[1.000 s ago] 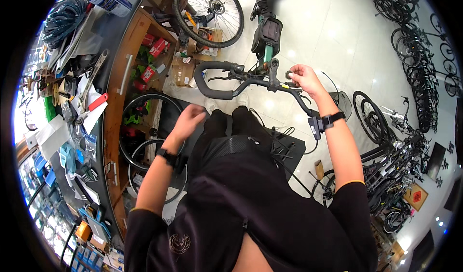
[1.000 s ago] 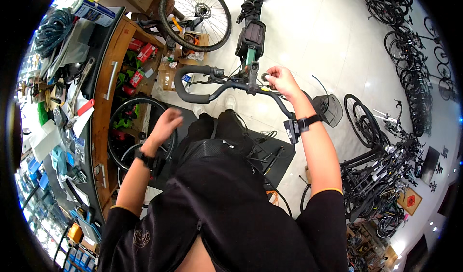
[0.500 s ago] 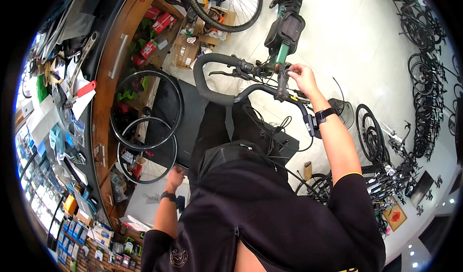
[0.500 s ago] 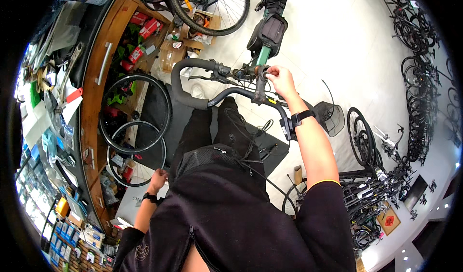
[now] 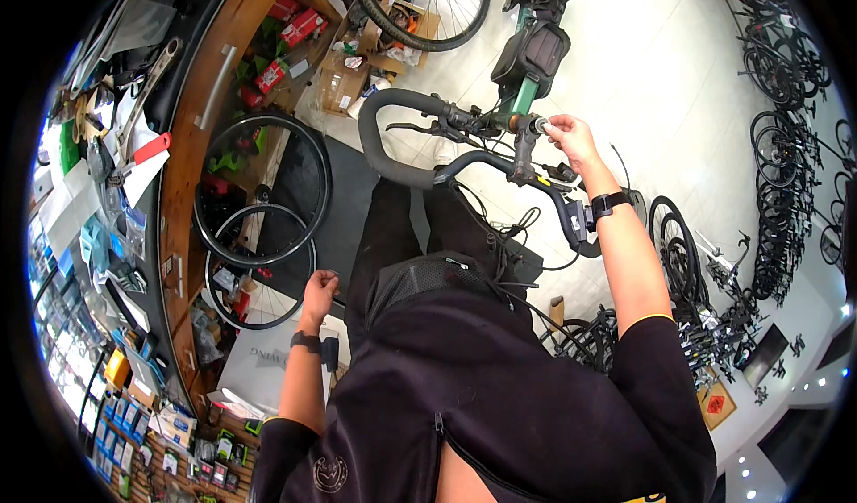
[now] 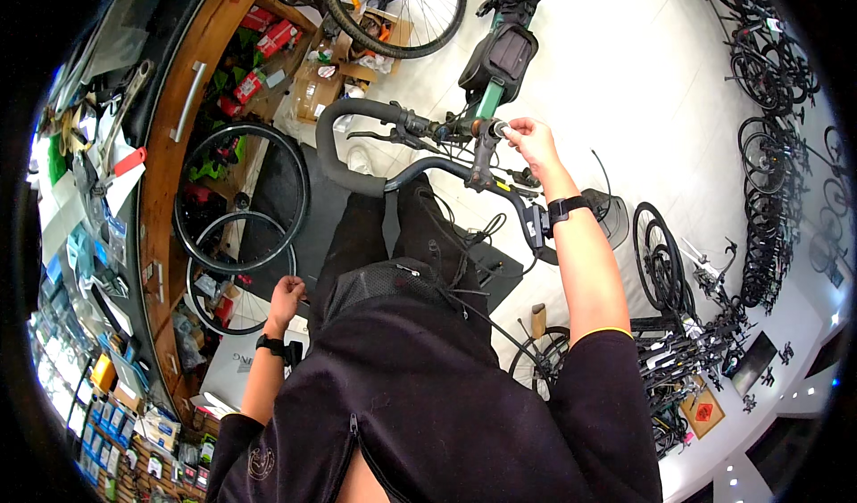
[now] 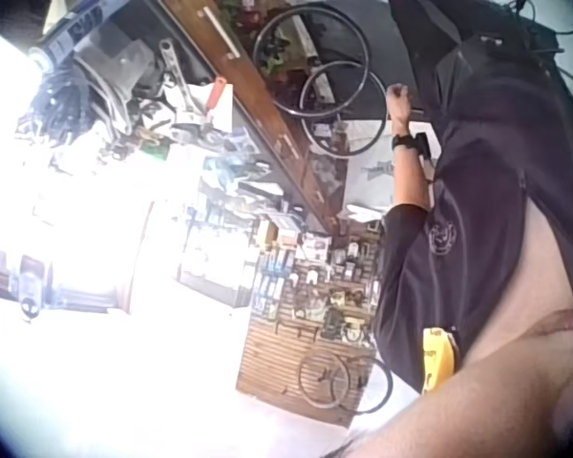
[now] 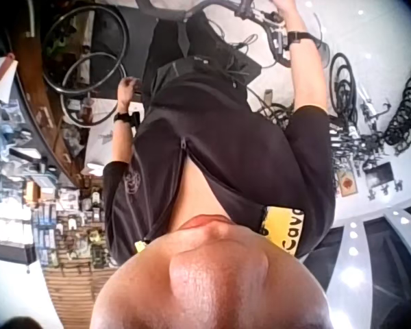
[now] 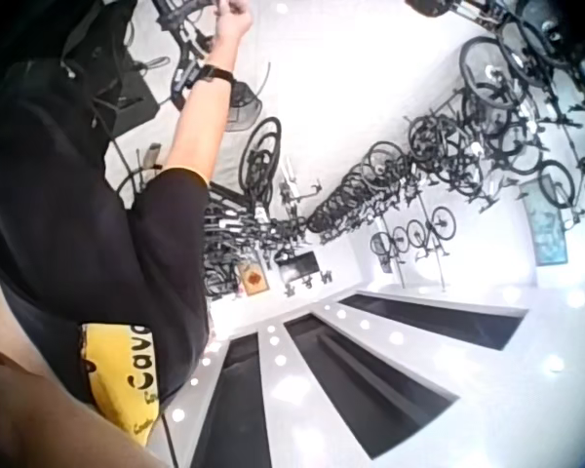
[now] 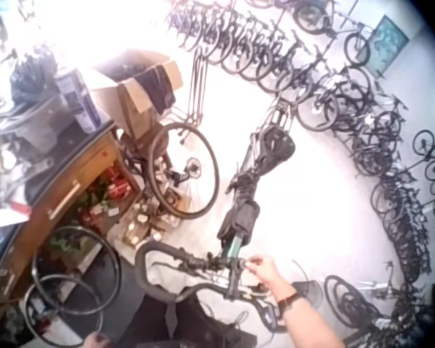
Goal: The person wraps the bicycle stem with tape and cuts the excess with scissors. They then install the handlebar onto the stem and secure it with bolts.
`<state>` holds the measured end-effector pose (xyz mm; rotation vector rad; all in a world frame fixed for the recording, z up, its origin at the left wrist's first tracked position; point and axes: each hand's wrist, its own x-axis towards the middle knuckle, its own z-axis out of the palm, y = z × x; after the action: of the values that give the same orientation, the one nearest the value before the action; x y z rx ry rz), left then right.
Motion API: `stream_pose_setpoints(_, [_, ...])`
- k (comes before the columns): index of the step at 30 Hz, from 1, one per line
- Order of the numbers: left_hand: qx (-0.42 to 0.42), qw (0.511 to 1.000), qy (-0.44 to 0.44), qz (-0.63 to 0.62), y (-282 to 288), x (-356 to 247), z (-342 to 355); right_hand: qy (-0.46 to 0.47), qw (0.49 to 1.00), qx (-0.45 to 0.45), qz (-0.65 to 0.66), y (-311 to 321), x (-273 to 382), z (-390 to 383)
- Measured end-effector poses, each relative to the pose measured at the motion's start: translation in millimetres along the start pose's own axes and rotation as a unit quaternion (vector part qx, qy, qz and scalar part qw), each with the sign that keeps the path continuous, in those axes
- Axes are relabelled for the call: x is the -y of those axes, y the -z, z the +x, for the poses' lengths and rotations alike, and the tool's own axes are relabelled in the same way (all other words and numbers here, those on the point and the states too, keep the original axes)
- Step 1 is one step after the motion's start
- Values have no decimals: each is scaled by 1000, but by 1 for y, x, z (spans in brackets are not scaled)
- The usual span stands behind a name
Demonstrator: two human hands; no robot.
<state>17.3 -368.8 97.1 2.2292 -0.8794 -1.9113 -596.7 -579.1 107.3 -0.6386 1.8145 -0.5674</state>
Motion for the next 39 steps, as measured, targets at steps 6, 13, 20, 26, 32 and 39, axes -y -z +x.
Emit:
stream_pose_setpoints(6, [-14,999,18,-26,1,10,-7,-56,989,11,133,3,-19,2])
stream_pose_setpoints(13, [0,999,40,-4,-5,13,-10,-58,985,4,164,-3,-26,-4])
stream_pose_setpoints(20, [2,1000,30,7,-5,13,-6,104,982,-104,-120,-9,-16,-5])
stream_pose_setpoints(26, [8,999,24,-19,-3,15,-5,173,959,-72,-214,-23,5,-18])
stream_pose_setpoints(32, [1,1000,9,-7,1,18,-7,300,855,-87,-414,-27,13,-27])
stream_pose_setpoints(39, [-41,999,12,-11,-6,20,-20,288,771,-125,-555,-40,8,-15])
